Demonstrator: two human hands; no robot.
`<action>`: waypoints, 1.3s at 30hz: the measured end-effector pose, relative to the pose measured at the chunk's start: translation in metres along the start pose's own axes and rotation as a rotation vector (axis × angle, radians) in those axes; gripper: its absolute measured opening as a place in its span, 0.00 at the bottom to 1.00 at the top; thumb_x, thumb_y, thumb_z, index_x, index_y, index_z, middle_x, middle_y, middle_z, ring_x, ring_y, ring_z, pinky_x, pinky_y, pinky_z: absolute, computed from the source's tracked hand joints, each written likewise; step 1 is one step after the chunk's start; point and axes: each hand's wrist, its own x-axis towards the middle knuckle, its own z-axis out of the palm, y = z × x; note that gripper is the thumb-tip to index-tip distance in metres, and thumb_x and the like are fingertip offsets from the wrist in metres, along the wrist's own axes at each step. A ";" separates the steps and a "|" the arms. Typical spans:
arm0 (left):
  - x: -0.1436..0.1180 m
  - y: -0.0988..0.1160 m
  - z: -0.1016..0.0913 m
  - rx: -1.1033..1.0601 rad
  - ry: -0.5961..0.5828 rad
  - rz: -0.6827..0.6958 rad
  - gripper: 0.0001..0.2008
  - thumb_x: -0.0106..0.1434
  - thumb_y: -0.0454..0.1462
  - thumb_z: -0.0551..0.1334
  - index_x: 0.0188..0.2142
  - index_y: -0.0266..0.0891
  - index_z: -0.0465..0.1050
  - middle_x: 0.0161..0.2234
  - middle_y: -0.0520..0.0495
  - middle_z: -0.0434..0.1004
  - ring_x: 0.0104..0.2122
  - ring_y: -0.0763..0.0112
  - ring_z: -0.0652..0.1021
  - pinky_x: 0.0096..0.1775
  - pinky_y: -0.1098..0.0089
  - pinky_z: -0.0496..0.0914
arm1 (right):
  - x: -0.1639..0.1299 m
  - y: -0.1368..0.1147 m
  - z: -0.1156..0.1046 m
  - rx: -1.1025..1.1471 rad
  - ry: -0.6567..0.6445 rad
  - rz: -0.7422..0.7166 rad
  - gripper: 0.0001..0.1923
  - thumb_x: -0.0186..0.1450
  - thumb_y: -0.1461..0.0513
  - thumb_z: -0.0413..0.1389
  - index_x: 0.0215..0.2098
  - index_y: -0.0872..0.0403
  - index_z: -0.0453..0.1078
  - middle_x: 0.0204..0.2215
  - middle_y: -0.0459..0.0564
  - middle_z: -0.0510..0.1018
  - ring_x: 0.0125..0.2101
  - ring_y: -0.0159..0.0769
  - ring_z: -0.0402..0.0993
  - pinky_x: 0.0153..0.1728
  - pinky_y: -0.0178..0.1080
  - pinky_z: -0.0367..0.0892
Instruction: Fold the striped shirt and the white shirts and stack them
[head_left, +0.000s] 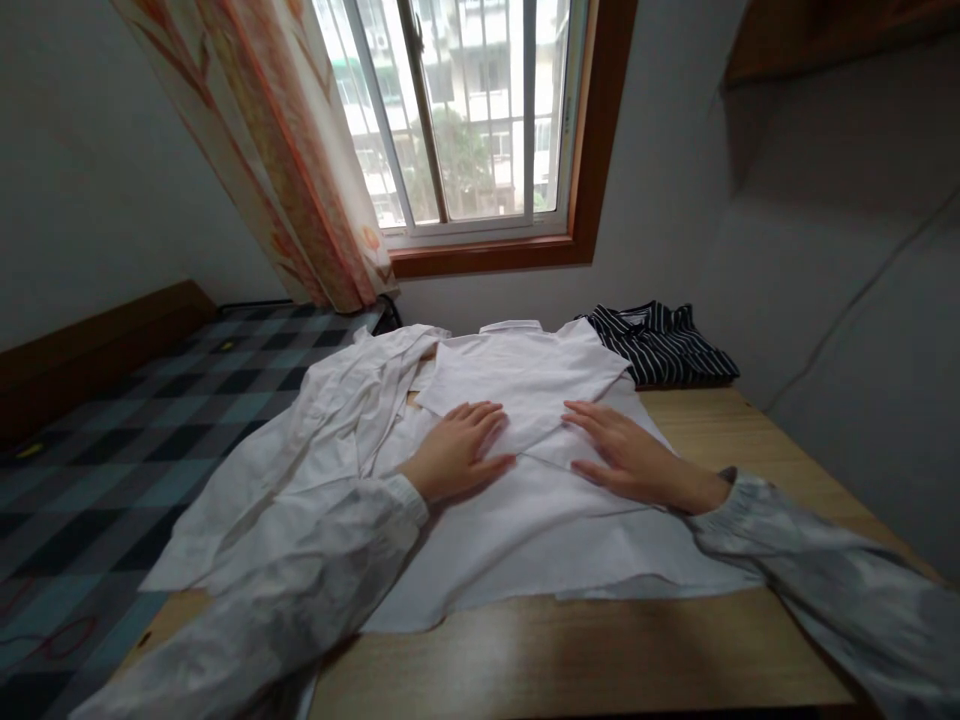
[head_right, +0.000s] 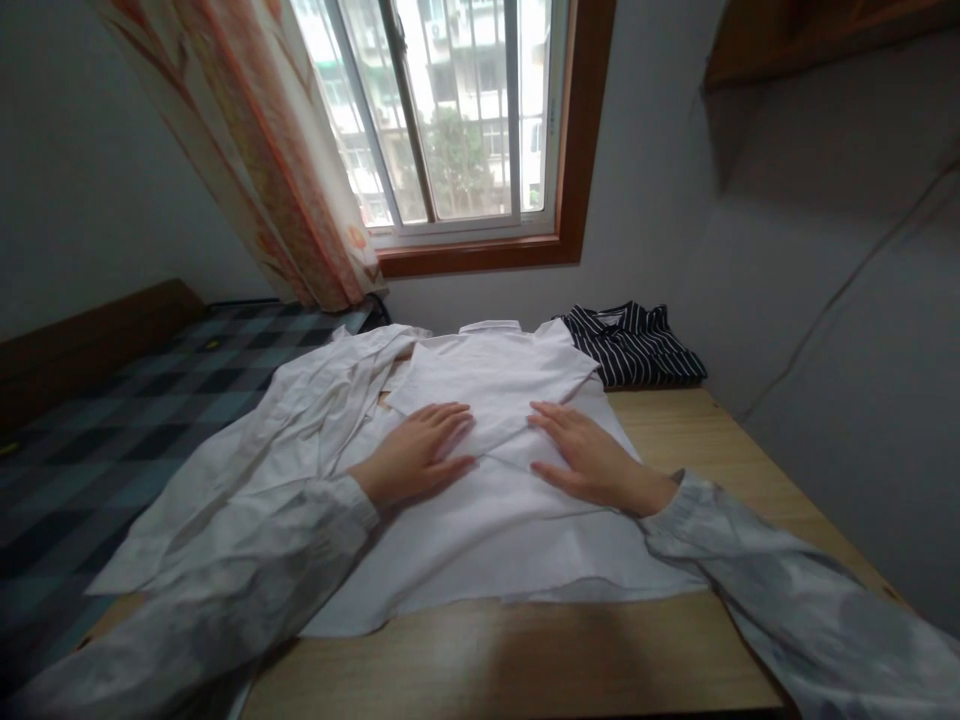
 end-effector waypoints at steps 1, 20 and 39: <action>0.001 0.000 0.010 0.007 -0.047 -0.001 0.34 0.77 0.59 0.60 0.73 0.44 0.70 0.76 0.36 0.68 0.75 0.46 0.68 0.76 0.45 0.58 | 0.000 -0.003 0.004 0.004 -0.046 -0.004 0.35 0.79 0.48 0.59 0.79 0.48 0.63 0.79 0.61 0.64 0.77 0.57 0.62 0.76 0.63 0.61; 0.031 -0.049 0.031 0.055 -0.071 -0.308 0.40 0.79 0.59 0.54 0.79 0.37 0.61 0.82 0.32 0.53 0.81 0.41 0.55 0.78 0.36 0.49 | 0.027 0.025 -0.008 -0.133 0.042 0.054 0.34 0.80 0.50 0.56 0.80 0.49 0.62 0.81 0.60 0.61 0.80 0.57 0.57 0.79 0.65 0.54; 0.049 -0.083 0.030 0.105 -0.036 -0.356 0.39 0.80 0.60 0.51 0.79 0.41 0.62 0.82 0.33 0.55 0.81 0.42 0.57 0.78 0.38 0.49 | 0.095 0.079 0.050 -0.095 -0.135 0.182 0.40 0.81 0.42 0.50 0.82 0.55 0.60 0.81 0.63 0.58 0.81 0.57 0.53 0.79 0.62 0.53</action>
